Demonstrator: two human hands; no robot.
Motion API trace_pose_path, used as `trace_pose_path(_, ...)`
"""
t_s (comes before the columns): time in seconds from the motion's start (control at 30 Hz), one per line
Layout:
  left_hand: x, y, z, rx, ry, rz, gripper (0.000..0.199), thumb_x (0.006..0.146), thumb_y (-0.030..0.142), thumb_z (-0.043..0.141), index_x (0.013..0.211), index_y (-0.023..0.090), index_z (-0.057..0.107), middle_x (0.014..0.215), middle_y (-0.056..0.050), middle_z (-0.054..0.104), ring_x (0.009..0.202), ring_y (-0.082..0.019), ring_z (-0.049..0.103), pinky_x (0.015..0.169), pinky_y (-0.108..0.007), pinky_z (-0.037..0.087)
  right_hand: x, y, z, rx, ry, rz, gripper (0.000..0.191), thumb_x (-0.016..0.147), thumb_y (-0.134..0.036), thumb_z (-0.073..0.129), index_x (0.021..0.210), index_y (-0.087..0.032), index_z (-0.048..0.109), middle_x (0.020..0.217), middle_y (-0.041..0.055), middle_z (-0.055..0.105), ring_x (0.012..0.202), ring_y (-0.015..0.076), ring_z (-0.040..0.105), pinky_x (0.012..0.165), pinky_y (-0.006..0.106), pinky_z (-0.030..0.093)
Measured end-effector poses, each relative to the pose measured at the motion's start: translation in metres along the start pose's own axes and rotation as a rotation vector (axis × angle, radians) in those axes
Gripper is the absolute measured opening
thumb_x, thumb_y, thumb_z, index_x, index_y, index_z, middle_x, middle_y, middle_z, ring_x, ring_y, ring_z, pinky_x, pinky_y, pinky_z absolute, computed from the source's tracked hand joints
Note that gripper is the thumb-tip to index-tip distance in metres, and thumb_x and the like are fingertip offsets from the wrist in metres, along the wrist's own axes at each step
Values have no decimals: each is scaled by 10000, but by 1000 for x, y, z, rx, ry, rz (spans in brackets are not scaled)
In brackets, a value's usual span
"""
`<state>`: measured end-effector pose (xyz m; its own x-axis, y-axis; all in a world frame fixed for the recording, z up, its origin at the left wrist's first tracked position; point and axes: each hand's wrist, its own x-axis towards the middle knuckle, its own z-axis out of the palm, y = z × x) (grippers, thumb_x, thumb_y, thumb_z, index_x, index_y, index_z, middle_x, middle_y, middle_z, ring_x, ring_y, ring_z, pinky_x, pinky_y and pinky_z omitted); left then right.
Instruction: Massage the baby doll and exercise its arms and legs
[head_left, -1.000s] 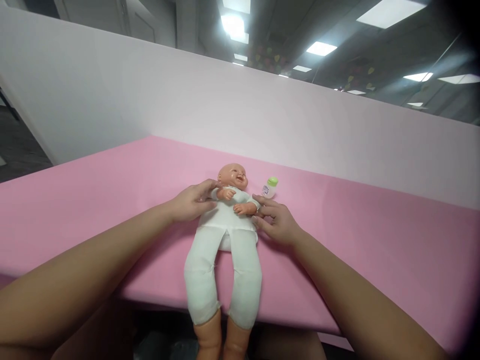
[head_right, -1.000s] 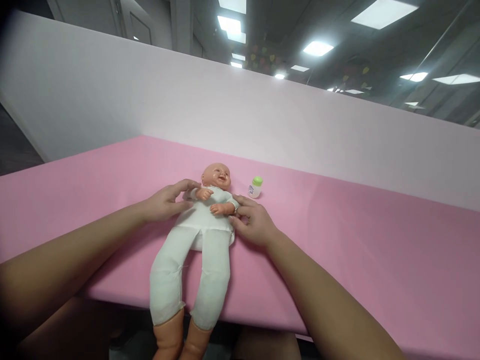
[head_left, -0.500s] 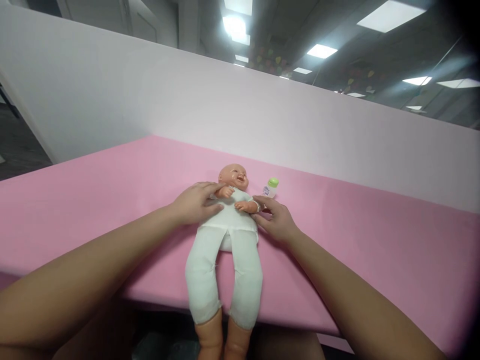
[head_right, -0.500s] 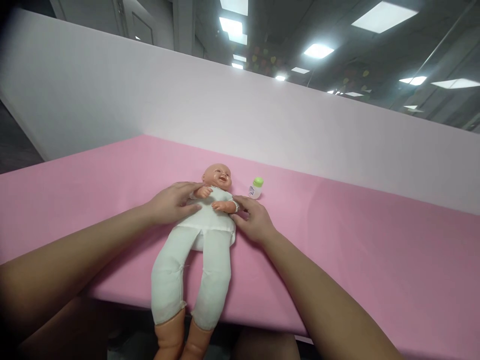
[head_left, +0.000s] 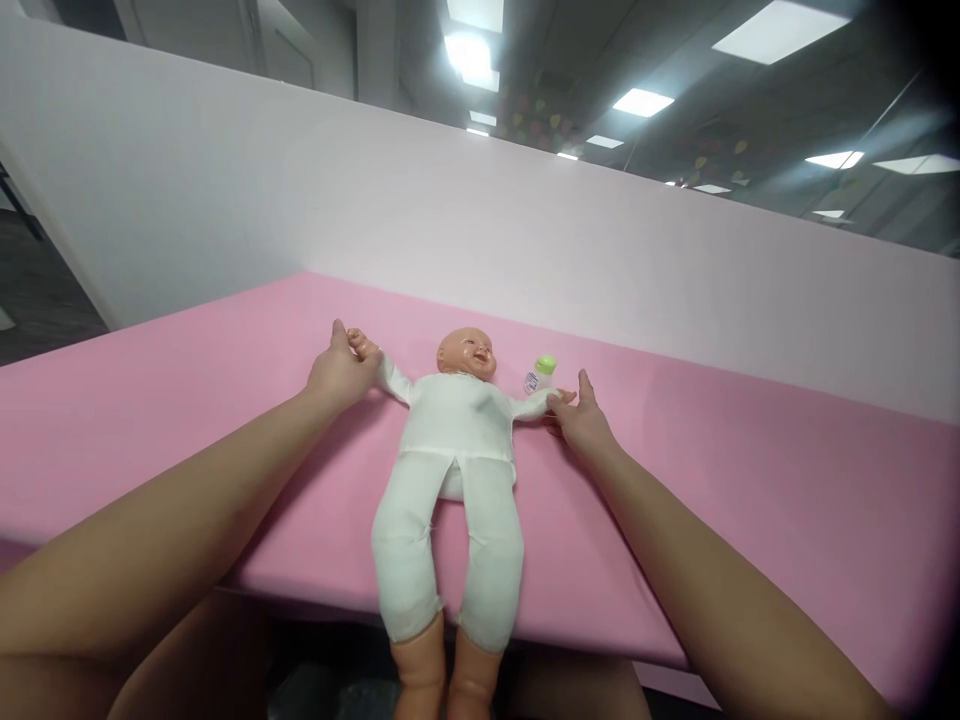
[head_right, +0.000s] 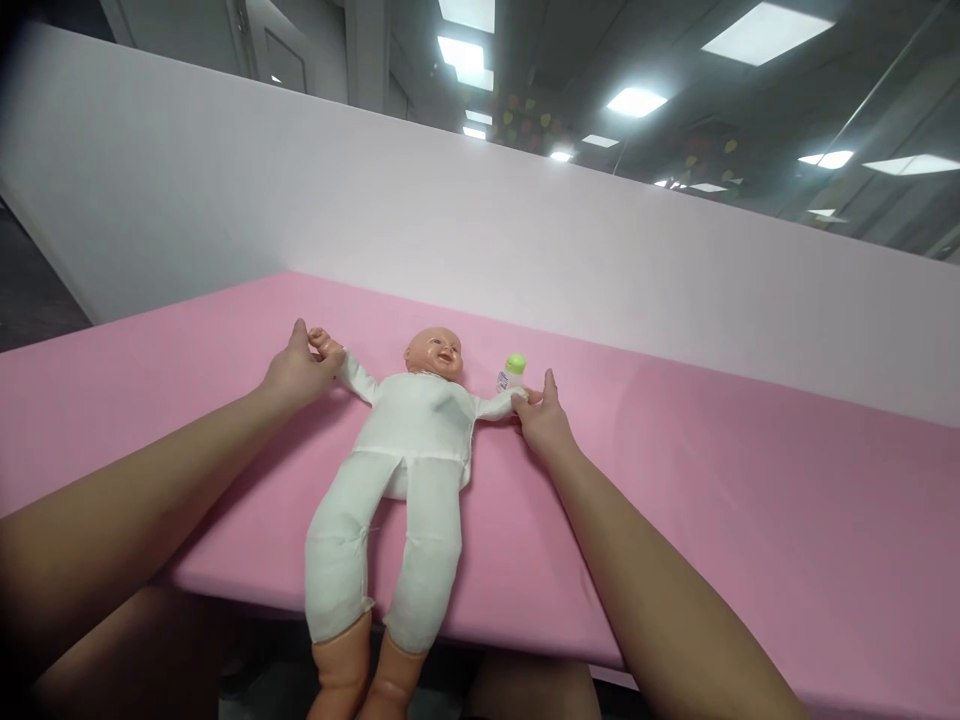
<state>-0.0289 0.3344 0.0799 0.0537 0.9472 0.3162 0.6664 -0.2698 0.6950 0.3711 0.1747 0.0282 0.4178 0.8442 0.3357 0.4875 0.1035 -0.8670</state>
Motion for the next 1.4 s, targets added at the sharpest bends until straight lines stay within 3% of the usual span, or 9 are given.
trace_pose_path(0.1, 3, -5, 1, 57, -44, 49, 978, 900, 644, 552, 1680, 254, 112, 1353, -143, 662, 1141, -361, 670, 923, -475, 514, -4, -8, 3, 95, -20, 189, 955, 882, -475, 715, 1662, -283, 198, 1012, 64, 762, 649, 226, 727, 589, 395, 643)
trace_pose_path(0.23, -2, 1, 8, 198, -234, 78, 780, 929, 643, 462, 1624, 306, 353, 1470, -152, 596, 1276, -406, 609, 1013, -519, 482, -12, -24, 4, 96, -96, 207, 744, 871, -447, 723, 1540, -224, 486, 915, 56, 755, 691, 226, 713, 609, 370, 624)
trace_pose_path(0.6, -23, 13, 18, 308, -507, 299, 921, 911, 738, 406, 1672, 259, 205, 1394, -173, 650, 1308, -414, 583, 1025, -515, 473, -12, -29, 3, 127, -97, 284, 707, 847, -376, 729, 1497, -193, 519, 917, 78, 755, 712, 230, 716, 639, 371, 625)
trace_pose_path(0.8, -22, 16, 15, 161, -408, 249, 880, 888, 751, 482, 1630, 300, 343, 1382, -132, 645, 1247, -366, 628, 1041, -477, 485, -17, -31, 5, -38, -7, 33, 618, 864, -368, 683, 1463, -261, 578, 1105, 60, 752, 961, 252, 728, 907, 469, 603)
trace_pose_path(0.93, -32, 25, 12, 67, -379, 486, 802, 870, 711, 583, 1558, 311, 484, 1596, -109, 439, 1452, -383, 430, 1178, -501, 374, -30, -48, 16, -58, -68, -186, 527, 902, -320, 632, 1427, -274, 618, 1292, 70, 708, 1110, 257, 697, 991, 461, 575)
trace_pose_path(1.07, -44, 37, 14, 5, -478, 697, 569, 901, 632, 608, 1354, 301, 700, 1688, -67, 305, 1563, -377, 233, 1252, -502, 254, -43, -63, 26, -162, -199, -411, 384, 945, -261, 583, 1303, -321, 709, 1475, 26, 593, 1336, 265, 579, 1131, 476, 481)
trace_pose_path(1.17, -47, 43, 13, -93, -546, 724, 454, 911, 570, 628, 1207, 252, 761, 1640, -82, 400, 1570, -355, 230, 1235, -465, 303, -48, -69, 27, -218, -269, -487, 265, 936, -250, 620, 1148, -304, 769, 1520, 22, 555, 1437, 293, 485, 1188, 493, 415)
trace_pose_path(1.3, -48, 46, 7, -199, -590, 689, 460, 906, 501, 643, 1276, 230, 665, 1363, -89, 654, 1478, -342, 418, 1118, -415, 457, -52, -76, 24, -195, -322, -497, 326, 928, -256, 646, 1249, -287, 695, 1385, 46, 664, 1460, 308, 458, 1178, 524, 418)
trace_pose_path(1.4, -48, 45, 7, -167, -591, 731, 748, 883, 480, 671, 1554, 270, 417, 1487, -77, 575, 1398, -334, 511, 1129, -432, 450, -53, -79, 24, -186, -355, -477, 580, 965, -282, 609, 1528, -318, 475, 1500, 47, 577, 1432, 288, 494, 1165, 518, 437)
